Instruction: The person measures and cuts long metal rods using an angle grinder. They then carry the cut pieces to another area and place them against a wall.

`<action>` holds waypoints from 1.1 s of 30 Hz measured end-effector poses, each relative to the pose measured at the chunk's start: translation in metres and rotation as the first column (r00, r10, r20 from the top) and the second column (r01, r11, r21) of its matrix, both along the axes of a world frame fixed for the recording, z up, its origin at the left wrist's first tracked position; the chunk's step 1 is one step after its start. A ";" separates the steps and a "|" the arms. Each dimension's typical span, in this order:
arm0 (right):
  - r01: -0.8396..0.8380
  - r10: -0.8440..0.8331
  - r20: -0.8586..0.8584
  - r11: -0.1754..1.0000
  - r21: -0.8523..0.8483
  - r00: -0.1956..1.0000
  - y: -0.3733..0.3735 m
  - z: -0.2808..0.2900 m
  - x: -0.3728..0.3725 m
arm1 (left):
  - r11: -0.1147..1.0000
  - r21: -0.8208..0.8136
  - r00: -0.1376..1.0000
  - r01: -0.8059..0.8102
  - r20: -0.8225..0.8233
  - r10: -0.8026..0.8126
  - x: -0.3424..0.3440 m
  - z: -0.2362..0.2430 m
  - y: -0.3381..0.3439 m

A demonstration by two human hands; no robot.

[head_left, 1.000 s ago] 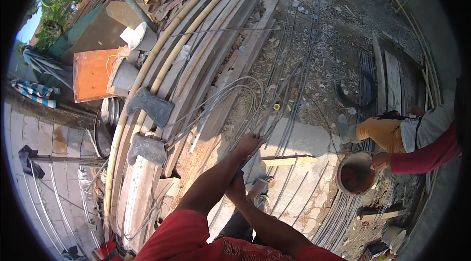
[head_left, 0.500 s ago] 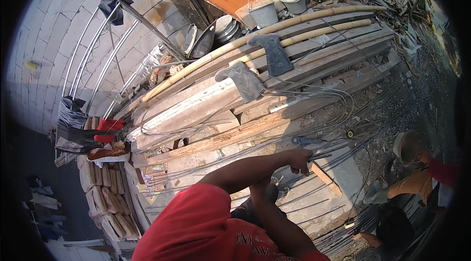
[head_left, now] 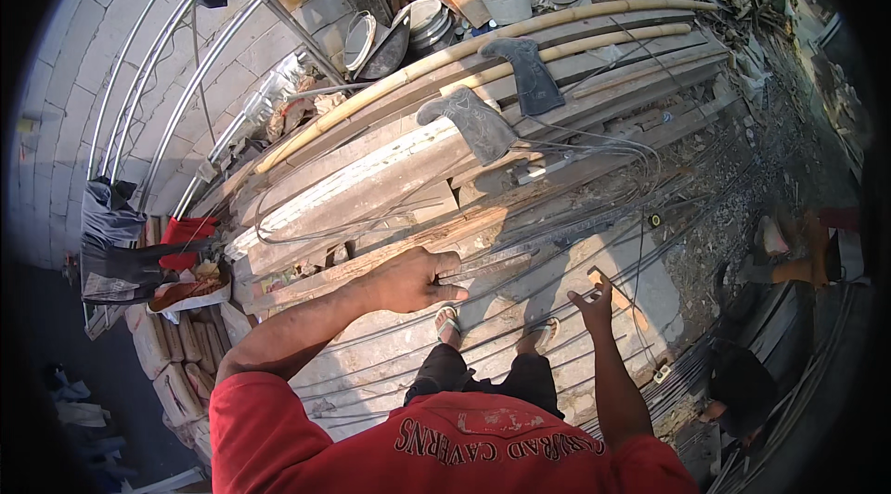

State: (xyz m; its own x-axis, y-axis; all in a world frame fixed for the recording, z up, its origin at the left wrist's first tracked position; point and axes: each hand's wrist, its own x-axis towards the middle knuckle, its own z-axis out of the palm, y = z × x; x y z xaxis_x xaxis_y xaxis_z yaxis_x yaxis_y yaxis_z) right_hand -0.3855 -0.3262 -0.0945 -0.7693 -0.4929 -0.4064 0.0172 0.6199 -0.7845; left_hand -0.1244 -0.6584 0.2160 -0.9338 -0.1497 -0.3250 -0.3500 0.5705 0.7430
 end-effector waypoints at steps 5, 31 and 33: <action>-0.155 0.153 0.124 0.988 0.006 0.980 -0.142 0.026 0.043 | 0.995 -0.099 0.999 0.025 -0.042 -0.029 0.089 0.082 -0.040; 0.936 -0.430 0.838 0.254 -0.244 0.335 0.009 -0.004 0.119 | 0.998 0.047 0.992 0.037 0.122 -0.042 0.070 -0.027 0.031; 0.910 -0.297 0.897 0.353 -0.216 0.328 0.022 -0.017 0.132 | 0.998 0.045 0.993 0.037 0.109 -0.042 0.046 -0.031 0.055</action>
State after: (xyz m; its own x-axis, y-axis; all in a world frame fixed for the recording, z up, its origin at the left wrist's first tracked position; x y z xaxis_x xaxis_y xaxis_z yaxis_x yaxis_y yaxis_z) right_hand -0.2535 -0.3038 -0.1111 -0.5981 -0.3063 -0.7406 0.7682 -0.4822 -0.4210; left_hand -0.0780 -0.6031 0.1852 -0.8970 -0.0973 -0.4311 -0.4088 0.5535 0.7256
